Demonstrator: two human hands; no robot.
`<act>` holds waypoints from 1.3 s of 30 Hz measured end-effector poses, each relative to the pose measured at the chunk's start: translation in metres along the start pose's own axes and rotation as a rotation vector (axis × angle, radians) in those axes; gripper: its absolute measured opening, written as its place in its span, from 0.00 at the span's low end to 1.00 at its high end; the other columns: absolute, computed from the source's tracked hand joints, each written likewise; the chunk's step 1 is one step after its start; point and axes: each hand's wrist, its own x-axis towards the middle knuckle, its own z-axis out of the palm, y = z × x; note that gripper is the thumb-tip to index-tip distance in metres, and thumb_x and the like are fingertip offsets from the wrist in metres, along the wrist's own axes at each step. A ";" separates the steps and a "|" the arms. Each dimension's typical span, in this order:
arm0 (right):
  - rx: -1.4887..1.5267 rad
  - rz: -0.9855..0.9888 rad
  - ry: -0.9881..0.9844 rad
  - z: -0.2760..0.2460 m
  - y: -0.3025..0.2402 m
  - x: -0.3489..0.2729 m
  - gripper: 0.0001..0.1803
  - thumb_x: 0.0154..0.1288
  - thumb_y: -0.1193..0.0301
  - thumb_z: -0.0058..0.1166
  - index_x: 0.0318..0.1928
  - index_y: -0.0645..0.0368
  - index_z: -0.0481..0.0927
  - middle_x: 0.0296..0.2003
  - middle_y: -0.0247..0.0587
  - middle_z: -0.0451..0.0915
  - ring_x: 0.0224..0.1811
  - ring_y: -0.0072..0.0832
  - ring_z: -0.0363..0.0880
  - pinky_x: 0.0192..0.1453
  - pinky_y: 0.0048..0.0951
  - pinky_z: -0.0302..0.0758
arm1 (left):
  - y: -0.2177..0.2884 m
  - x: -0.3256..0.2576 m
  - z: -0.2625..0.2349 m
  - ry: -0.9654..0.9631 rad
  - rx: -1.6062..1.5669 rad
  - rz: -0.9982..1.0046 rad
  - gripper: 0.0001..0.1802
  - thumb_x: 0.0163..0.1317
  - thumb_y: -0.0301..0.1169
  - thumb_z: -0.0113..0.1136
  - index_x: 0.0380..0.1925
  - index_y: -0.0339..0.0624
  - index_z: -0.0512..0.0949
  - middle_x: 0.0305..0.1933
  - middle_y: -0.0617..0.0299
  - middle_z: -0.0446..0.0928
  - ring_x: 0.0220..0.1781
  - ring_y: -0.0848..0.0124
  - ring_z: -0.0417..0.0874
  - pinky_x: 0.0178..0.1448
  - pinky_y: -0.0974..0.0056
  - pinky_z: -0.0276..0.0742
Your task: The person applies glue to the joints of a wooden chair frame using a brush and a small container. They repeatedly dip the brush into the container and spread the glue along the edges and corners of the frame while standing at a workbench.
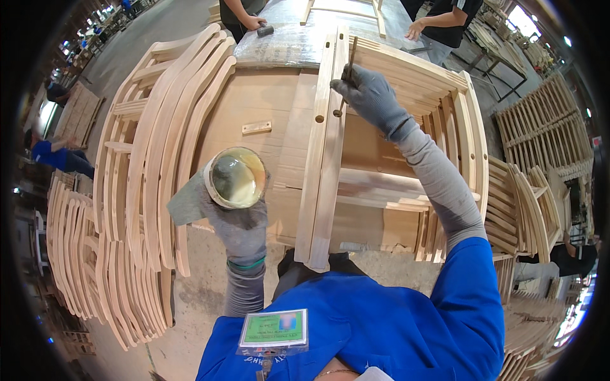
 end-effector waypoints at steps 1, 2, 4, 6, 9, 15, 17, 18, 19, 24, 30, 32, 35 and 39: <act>-0.025 0.025 -0.021 -0.001 -0.006 -0.002 0.15 0.62 0.61 0.55 0.35 0.63 0.77 0.23 0.45 0.78 0.26 0.36 0.77 0.32 0.34 0.73 | 0.002 0.001 -0.001 -0.006 -0.004 0.002 0.27 0.64 0.52 0.47 0.57 0.48 0.67 0.58 0.61 0.68 0.61 0.61 0.69 0.64 0.43 0.66; -0.049 0.050 -0.042 -0.002 -0.011 -0.002 0.16 0.61 0.60 0.54 0.34 0.63 0.76 0.25 0.50 0.80 0.28 0.45 0.79 0.34 0.38 0.74 | 0.003 0.001 -0.002 -0.003 0.000 0.009 0.27 0.65 0.51 0.47 0.57 0.49 0.67 0.58 0.61 0.68 0.61 0.61 0.69 0.63 0.43 0.67; 0.017 0.047 -0.041 0.002 -0.010 0.000 0.15 0.61 0.60 0.54 0.35 0.62 0.77 0.24 0.49 0.80 0.28 0.44 0.79 0.34 0.38 0.74 | 0.005 0.000 -0.001 -0.006 0.006 0.019 0.26 0.65 0.51 0.47 0.57 0.49 0.67 0.59 0.61 0.68 0.61 0.61 0.69 0.63 0.44 0.67; 0.022 0.023 -0.012 0.001 -0.005 -0.001 0.15 0.61 0.61 0.55 0.35 0.62 0.77 0.22 0.46 0.79 0.25 0.38 0.77 0.32 0.35 0.73 | 0.007 -0.005 0.009 -0.035 -0.004 -0.006 0.26 0.67 0.51 0.44 0.58 0.48 0.66 0.58 0.64 0.69 0.60 0.67 0.69 0.62 0.57 0.69; -0.056 -0.026 0.032 -0.001 -0.003 -0.002 0.14 0.62 0.63 0.56 0.35 0.64 0.77 0.21 0.41 0.78 0.21 0.26 0.73 0.29 0.28 0.71 | 0.010 -0.006 0.008 -0.014 0.052 0.027 0.25 0.67 0.50 0.45 0.57 0.49 0.66 0.58 0.61 0.68 0.61 0.64 0.69 0.63 0.51 0.68; 0.047 0.030 -0.012 0.002 -0.009 -0.006 0.15 0.60 0.59 0.55 0.35 0.61 0.77 0.24 0.48 0.80 0.29 0.44 0.79 0.35 0.39 0.73 | 0.011 -0.005 0.009 -0.031 0.023 0.011 0.26 0.66 0.51 0.47 0.58 0.49 0.66 0.60 0.59 0.67 0.62 0.61 0.69 0.65 0.44 0.66; 0.045 0.001 0.006 0.000 -0.005 -0.006 0.15 0.60 0.60 0.54 0.35 0.60 0.77 0.23 0.47 0.80 0.28 0.44 0.80 0.35 0.39 0.74 | 0.009 -0.006 0.011 -0.055 0.023 0.003 0.26 0.66 0.51 0.47 0.58 0.50 0.65 0.60 0.59 0.67 0.62 0.61 0.68 0.66 0.44 0.65; 0.049 -0.015 0.013 -0.001 -0.003 -0.007 0.15 0.60 0.60 0.55 0.35 0.60 0.77 0.23 0.47 0.80 0.28 0.43 0.80 0.35 0.39 0.73 | 0.008 -0.007 0.013 -0.068 0.021 -0.002 0.27 0.66 0.52 0.46 0.58 0.50 0.65 0.60 0.59 0.66 0.62 0.60 0.68 0.66 0.44 0.64; 0.057 -0.033 0.017 -0.002 -0.003 -0.008 0.15 0.60 0.60 0.55 0.35 0.60 0.77 0.23 0.47 0.79 0.28 0.43 0.80 0.35 0.39 0.73 | 0.006 -0.008 0.014 -0.079 0.021 -0.005 0.27 0.66 0.52 0.46 0.59 0.50 0.65 0.61 0.59 0.66 0.62 0.60 0.68 0.67 0.44 0.64; 0.005 0.010 -0.098 -0.004 -0.015 -0.007 0.13 0.59 0.62 0.55 0.36 0.60 0.78 0.22 0.47 0.79 0.29 0.42 0.80 0.35 0.38 0.73 | -0.002 -0.013 0.022 -0.106 0.041 0.018 0.27 0.66 0.52 0.46 0.60 0.50 0.64 0.61 0.60 0.65 0.63 0.60 0.67 0.67 0.43 0.62; 0.077 -0.048 -0.060 -0.014 0.004 -0.003 0.13 0.60 0.68 0.57 0.39 0.66 0.78 0.30 0.49 0.81 0.32 0.33 0.81 0.38 0.30 0.76 | -0.023 -0.024 0.037 -0.182 0.203 0.066 0.27 0.68 0.51 0.43 0.61 0.49 0.63 0.62 0.63 0.65 0.63 0.67 0.67 0.65 0.56 0.66; 0.094 -0.073 -0.047 -0.023 0.008 -0.010 0.13 0.59 0.67 0.58 0.38 0.64 0.79 0.30 0.50 0.81 0.34 0.38 0.81 0.39 0.34 0.75 | -0.030 -0.028 0.041 -0.182 0.199 0.047 0.28 0.69 0.52 0.41 0.62 0.49 0.62 0.63 0.65 0.65 0.63 0.71 0.67 0.63 0.64 0.70; 0.325 -0.056 -0.051 -0.046 -0.003 -0.033 0.12 0.58 0.70 0.58 0.39 0.66 0.79 0.33 0.48 0.82 0.37 0.34 0.82 0.43 0.31 0.76 | -0.042 -0.030 0.048 -0.142 0.080 0.016 0.27 0.68 0.50 0.43 0.61 0.47 0.62 0.63 0.58 0.64 0.63 0.63 0.67 0.64 0.50 0.69; 0.880 0.095 -0.091 -0.103 -0.052 -0.096 0.08 0.59 0.78 0.56 0.40 0.67 0.78 0.34 0.46 0.83 0.38 0.26 0.81 0.44 0.24 0.79 | -0.077 -0.039 0.027 -0.115 0.606 0.361 0.26 0.69 0.47 0.42 0.62 0.45 0.61 0.62 0.59 0.66 0.61 0.66 0.69 0.63 0.56 0.71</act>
